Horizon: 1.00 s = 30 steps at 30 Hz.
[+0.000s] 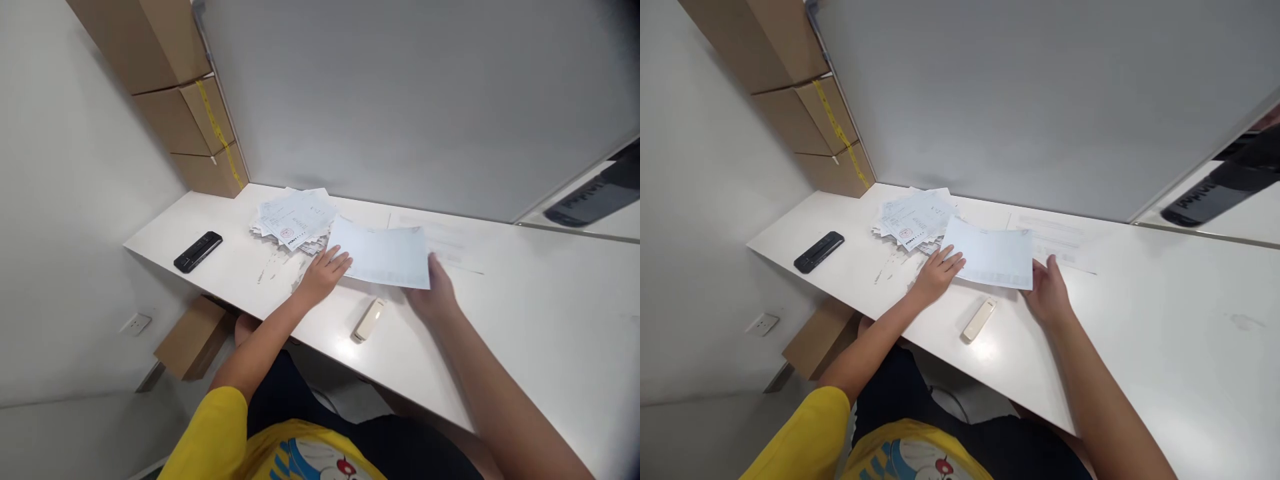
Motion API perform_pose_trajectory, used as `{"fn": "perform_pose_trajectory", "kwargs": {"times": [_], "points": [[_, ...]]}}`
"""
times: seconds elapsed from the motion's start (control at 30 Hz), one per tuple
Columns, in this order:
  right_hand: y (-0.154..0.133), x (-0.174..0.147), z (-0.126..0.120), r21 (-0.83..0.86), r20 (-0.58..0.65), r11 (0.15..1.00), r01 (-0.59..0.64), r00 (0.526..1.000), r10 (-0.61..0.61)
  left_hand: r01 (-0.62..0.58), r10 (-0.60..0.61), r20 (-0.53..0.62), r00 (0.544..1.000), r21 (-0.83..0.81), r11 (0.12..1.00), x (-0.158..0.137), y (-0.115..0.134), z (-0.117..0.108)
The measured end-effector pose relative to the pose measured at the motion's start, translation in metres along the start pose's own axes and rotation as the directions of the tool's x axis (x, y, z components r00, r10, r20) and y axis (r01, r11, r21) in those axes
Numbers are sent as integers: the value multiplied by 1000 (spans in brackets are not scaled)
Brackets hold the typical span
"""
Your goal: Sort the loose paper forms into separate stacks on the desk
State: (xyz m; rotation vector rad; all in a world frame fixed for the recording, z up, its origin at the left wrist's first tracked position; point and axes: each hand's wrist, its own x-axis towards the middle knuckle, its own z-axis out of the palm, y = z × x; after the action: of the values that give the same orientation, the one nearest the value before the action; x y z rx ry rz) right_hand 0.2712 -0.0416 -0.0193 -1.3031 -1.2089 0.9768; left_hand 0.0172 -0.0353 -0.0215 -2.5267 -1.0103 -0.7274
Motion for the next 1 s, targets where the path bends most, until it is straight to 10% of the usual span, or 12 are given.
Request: {"fn": "perform_pose_trajectory", "kwargs": {"times": [0.13, 0.23, 0.37, 0.53, 1.0], "points": [[4, -3, -14, 249, 74, 951, -185, 982, 172, -9, 9, 10, 1000, -40, 999, 0, -3, -7], [10, -1, -12, 318, 30, 921, -223, 974, 225, 201, -202, -23, 979, -39, 979, 2, -15, -13], [17, 5, -15, 338, -81, 921, -191, 970, 231, 626, -628, 62, 776, 46, 779, 1, -46, -21], [14, 6, -19, 207, -99, 956, -206, 968, 230, 751, -756, 54, 653, 81, 655, -7, -65, -25], [6, 1, -13, -158, -109, 981, -116, 989, 100, 687, -709, -211, 673, -176, 705, -17, -77, -16]]}}
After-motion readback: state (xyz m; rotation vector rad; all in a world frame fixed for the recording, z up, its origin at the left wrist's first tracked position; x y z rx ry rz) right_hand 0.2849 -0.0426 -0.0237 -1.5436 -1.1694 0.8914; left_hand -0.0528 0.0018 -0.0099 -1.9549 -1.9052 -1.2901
